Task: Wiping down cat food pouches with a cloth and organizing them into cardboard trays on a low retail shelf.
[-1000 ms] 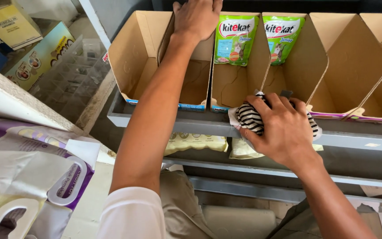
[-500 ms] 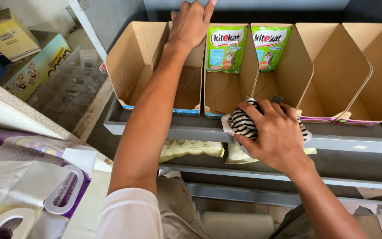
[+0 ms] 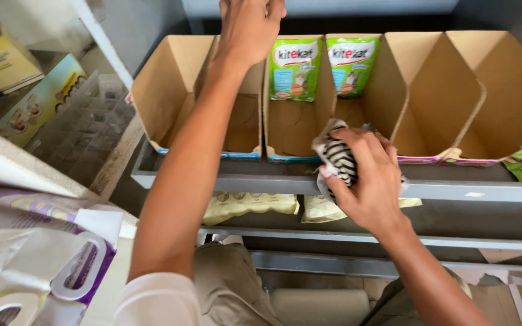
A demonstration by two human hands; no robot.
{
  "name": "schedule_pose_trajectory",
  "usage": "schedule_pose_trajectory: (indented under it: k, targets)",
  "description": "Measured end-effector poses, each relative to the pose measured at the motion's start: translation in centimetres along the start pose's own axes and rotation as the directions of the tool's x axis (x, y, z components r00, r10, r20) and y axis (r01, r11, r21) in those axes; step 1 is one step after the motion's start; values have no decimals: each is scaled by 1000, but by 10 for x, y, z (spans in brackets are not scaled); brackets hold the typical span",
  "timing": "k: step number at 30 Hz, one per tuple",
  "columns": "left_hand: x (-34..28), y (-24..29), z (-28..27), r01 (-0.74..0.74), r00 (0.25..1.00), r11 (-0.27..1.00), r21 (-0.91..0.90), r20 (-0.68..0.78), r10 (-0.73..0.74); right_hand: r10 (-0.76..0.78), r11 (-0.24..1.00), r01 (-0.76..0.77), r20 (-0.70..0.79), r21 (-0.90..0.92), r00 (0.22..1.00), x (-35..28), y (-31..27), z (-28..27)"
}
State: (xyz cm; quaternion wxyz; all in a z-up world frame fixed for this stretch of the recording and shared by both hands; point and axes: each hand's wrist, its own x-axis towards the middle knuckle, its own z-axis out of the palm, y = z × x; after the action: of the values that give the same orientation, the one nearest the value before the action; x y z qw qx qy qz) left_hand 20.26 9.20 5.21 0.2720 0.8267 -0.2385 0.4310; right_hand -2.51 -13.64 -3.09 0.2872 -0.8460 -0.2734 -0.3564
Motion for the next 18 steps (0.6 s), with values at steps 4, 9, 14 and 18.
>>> schedule_pose_trajectory:
  k: [4,9,14,18]
  targets:
    - [-5,61,-30,-139,989,987,79,58,134,62,932,46,-283,360,957,-27,27,3]
    - [-17,143,-58,-344,932,931,123,163,322,204,333,184,-261,925,943,-79,23,-24]
    - [-9,223,-38,-531,832,847,2,188,521,279,480,-149,10,864,960,-195,62,-30]
    - [9,296,6,-687,673,706,-172,213,708,449,97,-370,292,924,844,-262,104,-21]
